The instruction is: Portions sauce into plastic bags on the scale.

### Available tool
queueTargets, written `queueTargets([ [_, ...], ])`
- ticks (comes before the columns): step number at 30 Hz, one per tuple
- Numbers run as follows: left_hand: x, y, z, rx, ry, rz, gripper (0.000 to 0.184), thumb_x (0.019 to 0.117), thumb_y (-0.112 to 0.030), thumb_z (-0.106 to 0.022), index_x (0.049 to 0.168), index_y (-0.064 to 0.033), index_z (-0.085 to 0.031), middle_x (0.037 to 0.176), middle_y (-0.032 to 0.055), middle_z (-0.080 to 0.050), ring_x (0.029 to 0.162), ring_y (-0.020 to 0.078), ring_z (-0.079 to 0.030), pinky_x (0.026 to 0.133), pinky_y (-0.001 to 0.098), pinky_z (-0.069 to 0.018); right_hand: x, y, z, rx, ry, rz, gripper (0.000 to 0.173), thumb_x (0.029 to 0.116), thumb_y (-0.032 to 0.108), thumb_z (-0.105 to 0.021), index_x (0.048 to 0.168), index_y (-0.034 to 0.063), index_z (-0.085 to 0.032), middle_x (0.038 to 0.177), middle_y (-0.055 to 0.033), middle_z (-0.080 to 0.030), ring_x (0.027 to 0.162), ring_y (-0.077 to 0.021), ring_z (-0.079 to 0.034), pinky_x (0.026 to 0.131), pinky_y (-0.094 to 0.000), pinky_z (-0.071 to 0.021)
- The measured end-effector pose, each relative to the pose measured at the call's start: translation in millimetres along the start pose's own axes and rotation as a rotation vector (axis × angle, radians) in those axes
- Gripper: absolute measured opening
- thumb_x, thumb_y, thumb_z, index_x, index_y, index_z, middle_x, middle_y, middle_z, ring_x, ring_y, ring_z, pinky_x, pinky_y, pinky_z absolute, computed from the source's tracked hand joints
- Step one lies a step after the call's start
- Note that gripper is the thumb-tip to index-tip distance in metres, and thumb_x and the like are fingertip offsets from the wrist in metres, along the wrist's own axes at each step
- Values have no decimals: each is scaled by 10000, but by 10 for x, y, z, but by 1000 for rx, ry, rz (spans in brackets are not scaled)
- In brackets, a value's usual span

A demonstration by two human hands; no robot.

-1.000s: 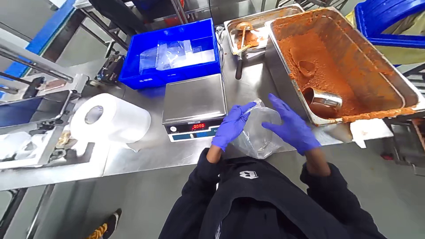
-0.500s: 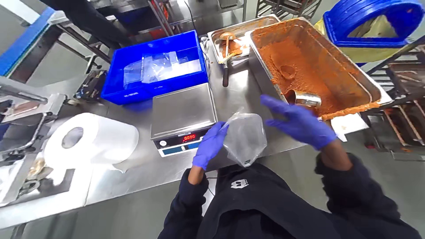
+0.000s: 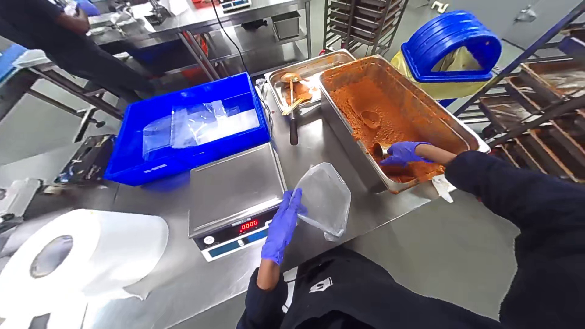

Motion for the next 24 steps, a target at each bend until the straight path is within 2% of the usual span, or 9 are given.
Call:
queueTargets([
  [2,81,18,46,-7,24,-19,523,1114,-413,-305,1377,-16,-520,916,70,-664,836,145,-638,804,370,-540,-139,26,135,2,-56,-1,465,1055,364,-577,1067,-94,-659,924,-248,-659,820,-349,-631,808,-556,-488],
  [4,155,-4,77,-17,35,-25,524,1118,-392,-278,1378,-5,-516,933,80,-665,849,147,-646,812,373,-544,-592,302,396,-45,-12,-72,400,1059,260,-583,1259,-85,-622,1166,-280,-647,1061,-375,-619,979,-532,-444],
  [5,211,-24,95,-17,33,-23,521,1120,-385,-272,1373,-2,-517,943,88,-664,854,150,-645,809,374,-542,-668,382,518,-91,-2,-80,393,1039,233,-618,1277,-80,-622,1218,-289,-638,1135,-400,-604,1013,-553,-423],
  [6,260,-20,98,-7,31,-21,514,1120,-382,-269,1368,-8,-521,947,83,-670,854,143,-651,793,365,-548,-606,346,589,-138,-16,-79,374,999,227,-674,1240,-58,-657,1203,-281,-655,1146,-415,-613,997,-589,-436],
  [9,384,-32,63,39,20,-37,499,1118,-361,-260,1384,-33,-525,965,63,-679,859,131,-645,743,340,-539,-272,140,850,-206,-149,-107,237,900,234,-788,1011,28,-748,979,-211,-710,973,-402,-670,835,-628,-497],
  [14,516,-100,-53,68,-18,-7,494,1112,-361,-273,1393,-36,-519,964,57,-687,854,115,-647,767,333,-537,392,80,1309,-472,-301,-21,135,917,137,-710,972,15,-732,1016,-233,-699,1036,-457,-653,852,-671,-488],
  [17,626,-160,-151,17,-25,-13,499,1108,-356,-279,1382,-10,-509,961,67,-672,873,126,-656,830,350,-555,868,36,1174,-612,-252,136,145,883,63,-712,982,-42,-724,1047,-252,-687,1092,-460,-625,971,-636,-449],
  [19,684,-208,-205,-4,-36,-33,495,1102,-353,-288,1370,-2,-511,953,56,-657,855,108,-651,815,329,-561,937,79,947,-626,-194,210,123,872,60,-713,954,-30,-727,1006,-223,-700,1062,-432,-641,985,-613,-450],
  [24,804,-286,-293,-8,-61,-61,490,1094,-359,-305,1330,7,-530,862,9,-648,778,68,-639,750,290,-563,346,212,425,-529,74,245,134,882,67,-714,972,-32,-720,1036,-240,-681,1086,-460,-622,900,-636,-484],
])
Point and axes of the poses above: each hand's wrist, its own x-axis towards the middle knuckle, its own z-axis out of the back of the hand, y = z × x, the point moved 5 cm from there along x, towards the middle knuckle
